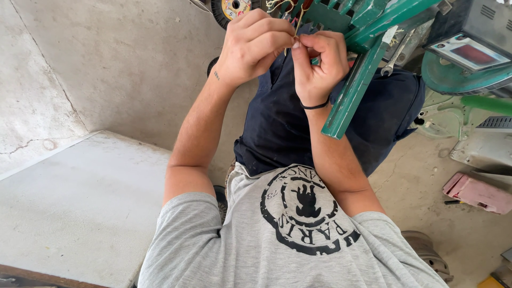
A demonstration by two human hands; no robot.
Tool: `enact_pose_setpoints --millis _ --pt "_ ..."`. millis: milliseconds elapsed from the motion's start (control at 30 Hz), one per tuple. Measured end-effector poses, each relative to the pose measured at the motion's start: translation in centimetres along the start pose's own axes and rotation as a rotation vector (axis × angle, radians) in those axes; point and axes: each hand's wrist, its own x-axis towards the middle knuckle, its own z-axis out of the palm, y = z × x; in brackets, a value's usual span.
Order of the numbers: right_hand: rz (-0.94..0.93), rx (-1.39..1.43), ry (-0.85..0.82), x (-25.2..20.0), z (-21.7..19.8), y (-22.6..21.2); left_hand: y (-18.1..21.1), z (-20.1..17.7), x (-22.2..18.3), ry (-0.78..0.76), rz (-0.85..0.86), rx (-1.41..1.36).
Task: Threading copper wire through a winding machine and using pliers to cut and secure it
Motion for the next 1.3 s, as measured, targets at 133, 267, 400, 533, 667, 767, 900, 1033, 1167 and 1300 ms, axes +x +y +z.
enact_pose_setpoints --millis 133,267,400,533,667,767,900,1033,1167,1300 --pt "0.178 0.172 -0.066 -0.4 -0.2 -0.5 1.2 1.4 0.2 0.099 -0.161 -0.238" --pt "0.49 0.678 -0.047 -0.7 0.6 0.2 2.1 3.7 -0.2 0.353 -0.603 -0.325" --pt "0.877 1.367 -0.054 -0.4 -0.2 1.4 1.2 6.4 -0.8 0.708 -0.866 -0.259" --pt "0.876 2.014 -0.142 -1.1 0.0 3.6 0.0 8.6 -1.4 0.834 -0.856 -0.377" --pt "0.852 2.148 -0.06 -1.6 0.4 3.2 0.1 8.8 -1.4 0.908 -0.795 -0.517" --pt "0.831 1.782 -0.076 -1.4 -0.1 1.9 0.6 8.0 -2.3 0.812 -0.771 -0.548" --pt "0.499 0.611 -0.49 -1.8 -2.0 1.8 1.7 5.0 -1.8 0.739 -0.656 -0.46" --pt "0.794 0.561 -0.584 -8.1 -6.0 5.7 0.8 5.3 -4.5 0.554 -0.727 -0.415" --pt "1.143 1.302 -0.265 -10.2 -11.0 5.5 0.2 6.5 -4.0 0.19 -0.813 -0.02" --pt "0.849 0.76 -0.414 -8.3 -11.9 1.0 -1.1 7.5 -4.9 0.249 -0.749 0.089"
